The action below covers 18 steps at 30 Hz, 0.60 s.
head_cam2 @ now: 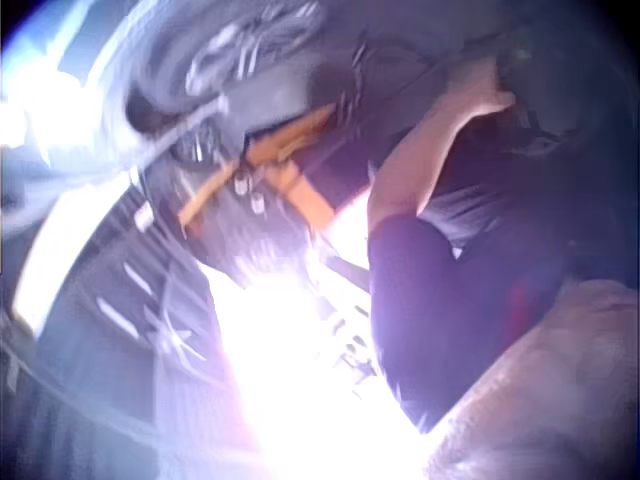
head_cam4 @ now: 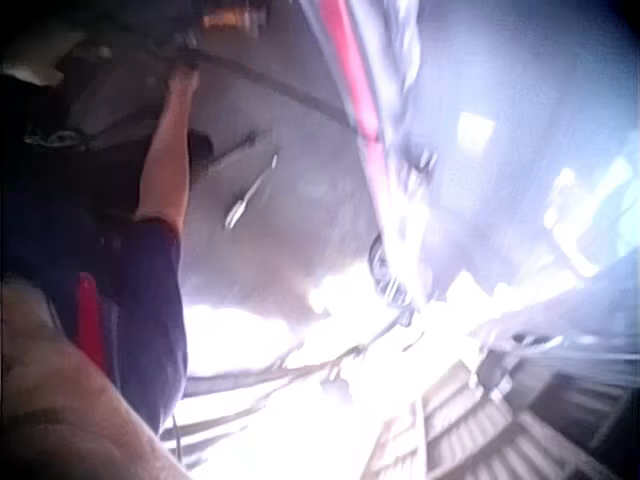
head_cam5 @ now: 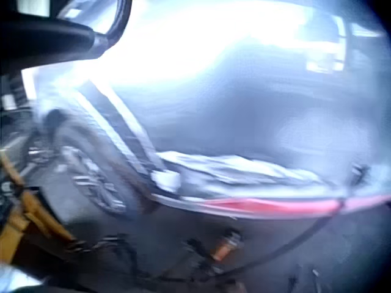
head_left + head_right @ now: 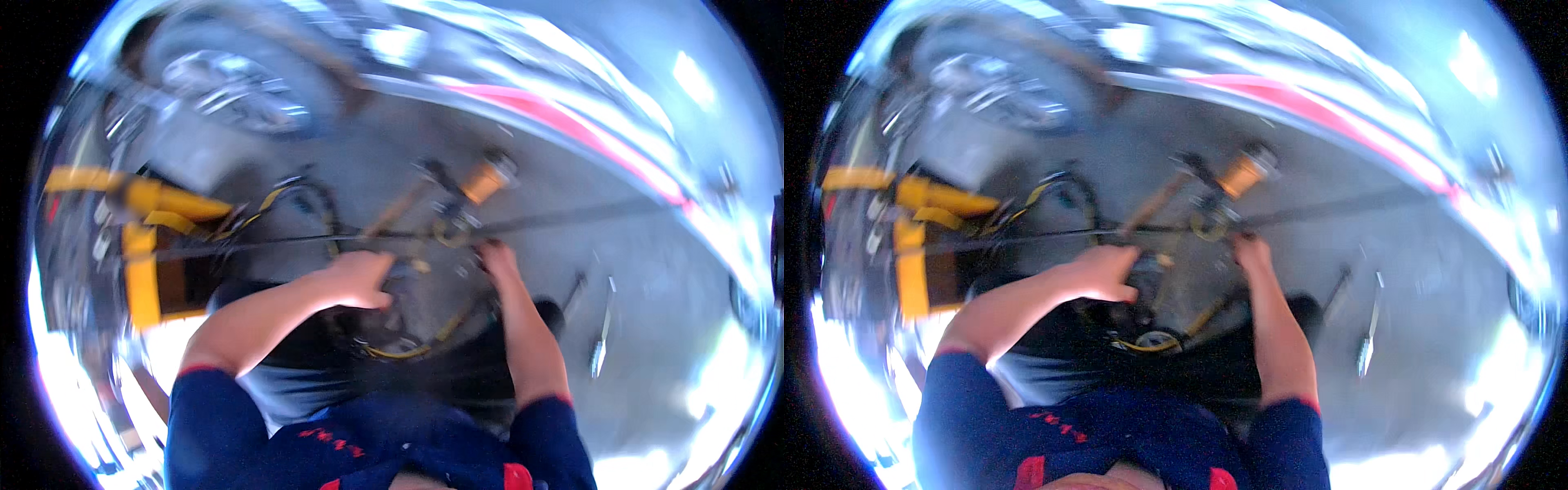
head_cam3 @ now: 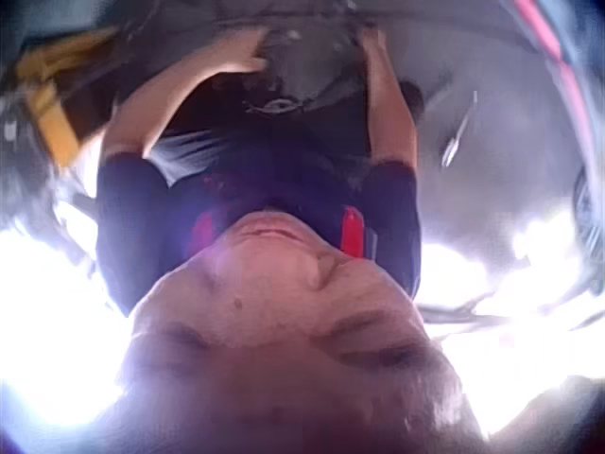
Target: The person uses a dent puller to pull out a dent on the side of a car, repeated several times while sitting on the floor.
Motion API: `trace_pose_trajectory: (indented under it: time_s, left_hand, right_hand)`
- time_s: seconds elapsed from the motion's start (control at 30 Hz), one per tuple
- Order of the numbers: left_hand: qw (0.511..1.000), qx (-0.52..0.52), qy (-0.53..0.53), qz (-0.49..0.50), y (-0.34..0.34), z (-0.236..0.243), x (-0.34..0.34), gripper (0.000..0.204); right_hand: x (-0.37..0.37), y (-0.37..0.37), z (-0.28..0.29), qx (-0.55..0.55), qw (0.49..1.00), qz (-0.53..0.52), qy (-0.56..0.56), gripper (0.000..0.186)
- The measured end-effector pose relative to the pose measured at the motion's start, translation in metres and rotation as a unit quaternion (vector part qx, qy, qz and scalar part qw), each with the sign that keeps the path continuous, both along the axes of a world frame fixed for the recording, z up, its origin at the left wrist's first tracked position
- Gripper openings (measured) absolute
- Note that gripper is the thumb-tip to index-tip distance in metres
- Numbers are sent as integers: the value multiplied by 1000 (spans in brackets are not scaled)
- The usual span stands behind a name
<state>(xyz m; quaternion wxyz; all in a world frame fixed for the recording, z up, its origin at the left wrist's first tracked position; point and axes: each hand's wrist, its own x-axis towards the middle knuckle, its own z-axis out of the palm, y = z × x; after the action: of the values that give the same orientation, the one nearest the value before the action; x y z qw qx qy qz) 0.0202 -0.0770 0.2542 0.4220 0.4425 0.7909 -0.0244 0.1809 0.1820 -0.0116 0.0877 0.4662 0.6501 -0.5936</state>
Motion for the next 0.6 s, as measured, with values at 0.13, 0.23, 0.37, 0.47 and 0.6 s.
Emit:
trace_pose_trajectory:
  time_s: [0.13,0.23,0.37,0.47,0.6]
  left_hand:
    - [999,-25,31,-31,21,-30,10,65]
    - [998,0,55,-35,10,-28,14,68]
    - [999,19,34,-19,13,-20,31,65]
    - [998,55,30,-28,13,-30,34,60]
    - [997,72,24,-10,-3,-41,29,53]
  right_hand:
    - [20,-1,-68,25,995,81,-52,46]
    - [-7,2,-7,124,946,272,-125,59]
    - [116,105,48,173,970,152,-74,51]
    - [267,159,9,341,902,-230,-132,40]
    - [379,153,-19,284,865,-97,-401,77]
